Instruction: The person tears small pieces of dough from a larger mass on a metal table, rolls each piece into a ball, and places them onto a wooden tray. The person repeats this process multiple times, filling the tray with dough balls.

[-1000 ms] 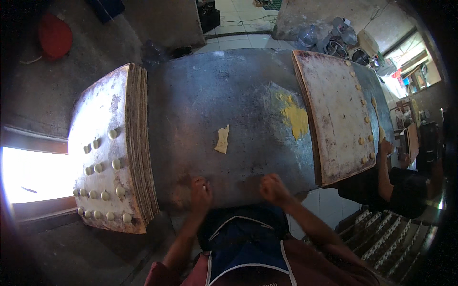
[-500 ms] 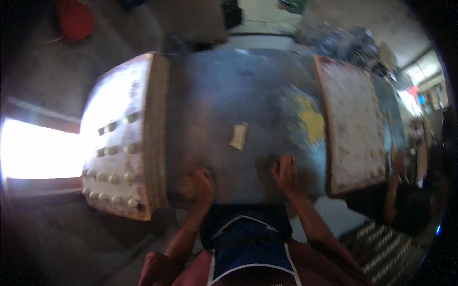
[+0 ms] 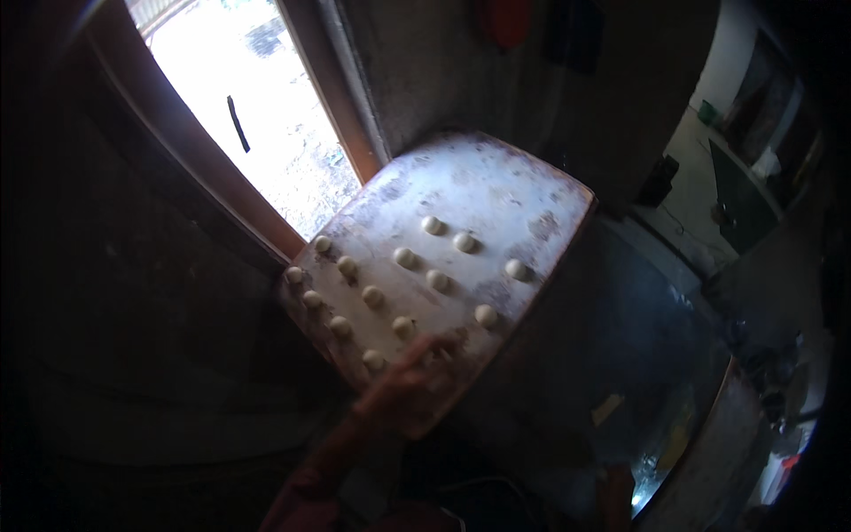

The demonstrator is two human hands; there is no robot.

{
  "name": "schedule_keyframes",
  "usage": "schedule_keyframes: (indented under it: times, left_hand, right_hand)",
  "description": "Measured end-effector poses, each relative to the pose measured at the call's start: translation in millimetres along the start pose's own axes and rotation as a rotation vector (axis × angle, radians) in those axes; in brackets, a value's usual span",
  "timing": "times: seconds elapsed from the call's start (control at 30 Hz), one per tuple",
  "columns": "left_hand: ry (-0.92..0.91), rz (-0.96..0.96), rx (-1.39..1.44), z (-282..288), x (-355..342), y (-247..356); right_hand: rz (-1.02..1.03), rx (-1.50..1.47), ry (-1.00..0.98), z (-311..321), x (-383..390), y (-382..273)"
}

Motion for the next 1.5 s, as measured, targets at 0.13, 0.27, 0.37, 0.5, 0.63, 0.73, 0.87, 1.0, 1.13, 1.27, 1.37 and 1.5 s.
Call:
schedule_keyframes:
  times: [0.13, 0.27, 0.37, 0.5, 0.63, 0.73, 0.87, 1.0, 1.13, 1.27, 1.37, 1.5]
  left_hand:
    - [0.448, 0.468, 0.035, 54, -7, -140]
    - [0.184, 0.734, 0.261, 37, -18, -231]
    - [0.186, 0.739, 0.268, 36, -13, -239]
    - [0.181, 0.699, -0.025, 61, 2, -180]
    - [0.27, 0.622, 0.493, 67, 7, -71]
    - [0.006, 0.421, 1.022, 20, -16, 18]
    - [-0.524, 0.066, 0.928, -66, -53, 104]
    - [-0.745, -0.009, 0.781, -137, -68, 135]
    - [-0.73, 0.278, 0.608, -198, -89, 146]
    - [-0.535, 0.15, 0.759, -238, -116, 176]
    - [-0.85, 0.325, 0.746, -258, -115, 196]
    - [-1.114, 0.143, 0.501, -276, -101, 225]
  right_hand:
    - [0.624, -0.128, 0.379, 91, -117, -220]
    - [1.224, -0.442, 0.581, 134, -226, -447]
    - [1.319, -0.303, 0.532, 130, -273, -546]
    - [0.977, 0.021, 0.617, 104, -264, -514]
    - [0.719, -0.429, 0.658, 63, -194, -329]
    - [0.391, -0.16, 0.811, 31, -134, -167]
    - [0.108, -0.021, 0.639, 13, -101, -12]
    - [0.474, 0.186, 0.398, 10, -138, 38]
    - [0.643, 0.449, 0.179, -9, -171, 36]
    - [0.528, 0.069, 0.373, -24, -140, 27]
    - [0.587, -0.205, 0.5, -32, -83, 28]
    - [0.477, -0.3, 0.349, -30, -22, 59]
Point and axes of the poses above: each hand's wrist, its own x-axis away from the middle knuckle, its own z-axis out of the back of the hand, y = z × x, the point moved 2 cm from there along -x, towards the middle knuckle, and after that the axes turned 13 degrees about -y, right-handed, at the moved point
